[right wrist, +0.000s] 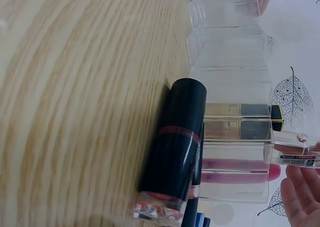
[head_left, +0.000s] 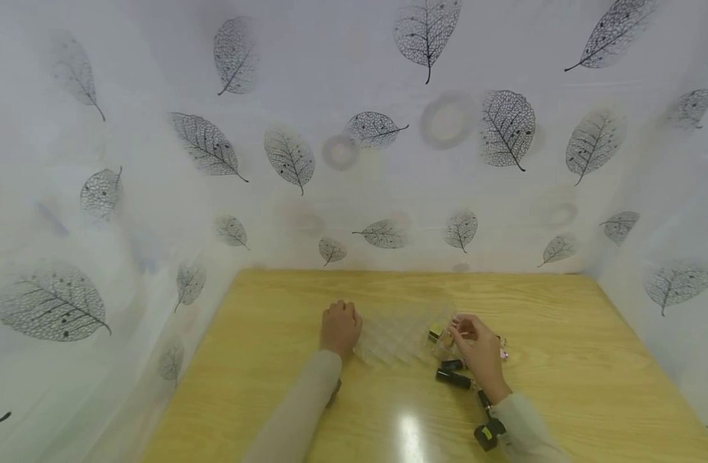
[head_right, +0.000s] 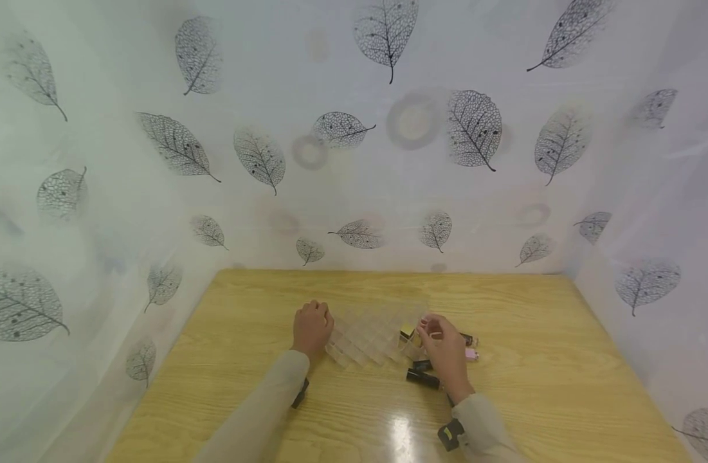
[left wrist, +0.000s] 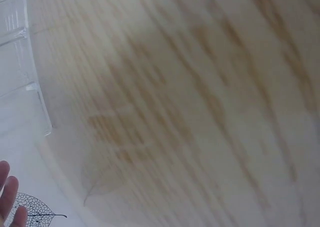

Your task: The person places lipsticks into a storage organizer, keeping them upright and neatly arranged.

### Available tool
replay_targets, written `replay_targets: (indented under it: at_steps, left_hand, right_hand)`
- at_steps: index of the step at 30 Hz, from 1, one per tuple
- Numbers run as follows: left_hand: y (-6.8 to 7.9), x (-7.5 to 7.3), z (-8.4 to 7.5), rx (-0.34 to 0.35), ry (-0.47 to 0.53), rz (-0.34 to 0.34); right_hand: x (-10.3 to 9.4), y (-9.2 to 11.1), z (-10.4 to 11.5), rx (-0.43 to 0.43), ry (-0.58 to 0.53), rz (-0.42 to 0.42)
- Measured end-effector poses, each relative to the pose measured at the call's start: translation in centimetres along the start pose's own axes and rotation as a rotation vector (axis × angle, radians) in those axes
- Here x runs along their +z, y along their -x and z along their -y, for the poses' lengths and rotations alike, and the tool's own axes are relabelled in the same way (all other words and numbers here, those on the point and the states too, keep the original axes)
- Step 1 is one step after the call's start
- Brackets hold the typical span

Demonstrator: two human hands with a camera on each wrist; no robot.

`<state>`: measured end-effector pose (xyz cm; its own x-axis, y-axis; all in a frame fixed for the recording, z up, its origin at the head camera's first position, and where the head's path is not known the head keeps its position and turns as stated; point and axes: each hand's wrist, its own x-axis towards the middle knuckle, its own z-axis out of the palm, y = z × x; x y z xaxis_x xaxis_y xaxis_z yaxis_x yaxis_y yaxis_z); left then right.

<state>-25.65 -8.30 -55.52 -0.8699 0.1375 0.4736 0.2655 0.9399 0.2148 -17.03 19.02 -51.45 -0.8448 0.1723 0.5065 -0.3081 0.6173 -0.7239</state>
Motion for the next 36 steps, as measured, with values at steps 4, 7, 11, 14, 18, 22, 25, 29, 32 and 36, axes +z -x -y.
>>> replay_targets:
  at_steps: [4,7,11,14,18,22,25,29,32,36]
  left_hand:
    - [0.0,-0.2,-0.1,0.005,-0.004,-0.018]
    - [0.1,-0.4,-0.2,0.002,-0.011,-0.024]
    - [0.1,-0.6,-0.4,-0.008,-0.014,-0.01]
    - [0.1,-0.7,-0.4,-0.008,-0.018,-0.006]
    - [0.1,-1.0,-0.6,-0.003,-0.015,-0.011]
    - [0.2,-0.9,-0.6,-0.01,-0.015,-0.003]
    - [0.2,-0.6,-0.6,-0.019,-0.028,0.017]
    - [0.2,-0.5,-0.5,-0.024,-0.033,0.032]
    - [0.1,-0.6,-0.4,-0.022,-0.023,0.033]
    - [0.1,-0.7,-0.4,-0.02,-0.016,0.033]
  right_hand:
    - [0.2,0.0,-0.1,0.018,-0.005,-0.008]
    - [0.4,0.2,-0.3,0.032,-0.001,-0.001]
    - [0.5,0.5,-0.5,0.031,0.026,0.006]
    - [0.6,0.6,-0.5,0.022,0.05,0.004]
    - [0.8,0.9,-0.6,-0.005,0.104,0.008]
    - [0.8,1.0,-0.6,-0.026,0.168,0.026]
    - [0.8,1.1,-0.6,-0.035,0.189,0.037]
    - [0.8,1.0,-0.5,-0.046,0.197,0.043]
    - [0.8,1.0,-0.6,-0.045,0.198,0.052]
    - [0.8,1.0,-0.8,-0.033,0.197,0.07]
